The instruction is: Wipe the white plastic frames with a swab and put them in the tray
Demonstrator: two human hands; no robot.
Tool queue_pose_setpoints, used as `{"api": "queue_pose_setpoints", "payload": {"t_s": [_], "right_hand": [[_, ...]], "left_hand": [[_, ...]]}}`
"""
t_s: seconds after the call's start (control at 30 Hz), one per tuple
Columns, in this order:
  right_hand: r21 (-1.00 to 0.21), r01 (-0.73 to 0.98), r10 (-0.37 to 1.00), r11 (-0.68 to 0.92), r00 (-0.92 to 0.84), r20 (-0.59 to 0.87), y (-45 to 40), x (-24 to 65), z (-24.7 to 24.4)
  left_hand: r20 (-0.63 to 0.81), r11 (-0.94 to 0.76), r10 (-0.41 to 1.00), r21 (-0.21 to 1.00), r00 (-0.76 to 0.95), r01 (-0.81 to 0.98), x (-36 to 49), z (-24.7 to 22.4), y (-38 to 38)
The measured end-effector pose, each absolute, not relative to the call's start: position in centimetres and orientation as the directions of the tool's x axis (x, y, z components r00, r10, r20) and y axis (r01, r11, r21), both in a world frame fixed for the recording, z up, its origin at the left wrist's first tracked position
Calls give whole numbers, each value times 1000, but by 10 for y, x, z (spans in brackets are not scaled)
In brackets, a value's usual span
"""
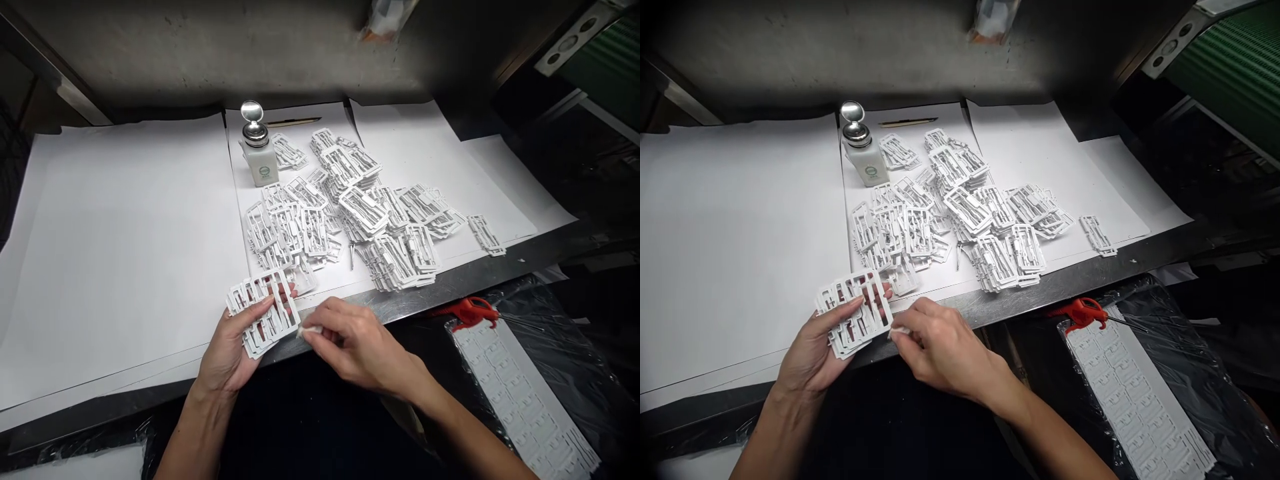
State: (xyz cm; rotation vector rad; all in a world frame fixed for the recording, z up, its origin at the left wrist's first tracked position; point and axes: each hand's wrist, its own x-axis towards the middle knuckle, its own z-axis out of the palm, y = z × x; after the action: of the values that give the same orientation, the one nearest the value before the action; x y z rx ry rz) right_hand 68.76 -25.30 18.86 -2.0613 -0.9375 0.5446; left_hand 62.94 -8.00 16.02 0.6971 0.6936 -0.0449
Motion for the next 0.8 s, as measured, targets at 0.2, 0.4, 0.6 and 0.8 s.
{"api": "queue_pose_setpoints", "payload": {"t_s": [0.2, 0.4, 0.6, 0.8], "right_hand": [[-858, 391, 735, -333, 677, 23, -241, 673, 190], [-817, 397, 691, -419, 723, -3, -239, 676, 180], [-883, 15, 529, -470, 805, -268, -254, 683, 167], [-910, -24, 628, -415, 716, -305, -243, 686, 170]], "left_hand": [[-620, 764, 185, 578, 762, 285, 635, 164, -85], [-614, 761, 219, 594, 758, 261, 633, 163, -83], [-627, 777, 173, 561, 759, 286, 635, 164, -80], [-585, 738, 208, 620, 784, 267, 631, 162, -83]]}}
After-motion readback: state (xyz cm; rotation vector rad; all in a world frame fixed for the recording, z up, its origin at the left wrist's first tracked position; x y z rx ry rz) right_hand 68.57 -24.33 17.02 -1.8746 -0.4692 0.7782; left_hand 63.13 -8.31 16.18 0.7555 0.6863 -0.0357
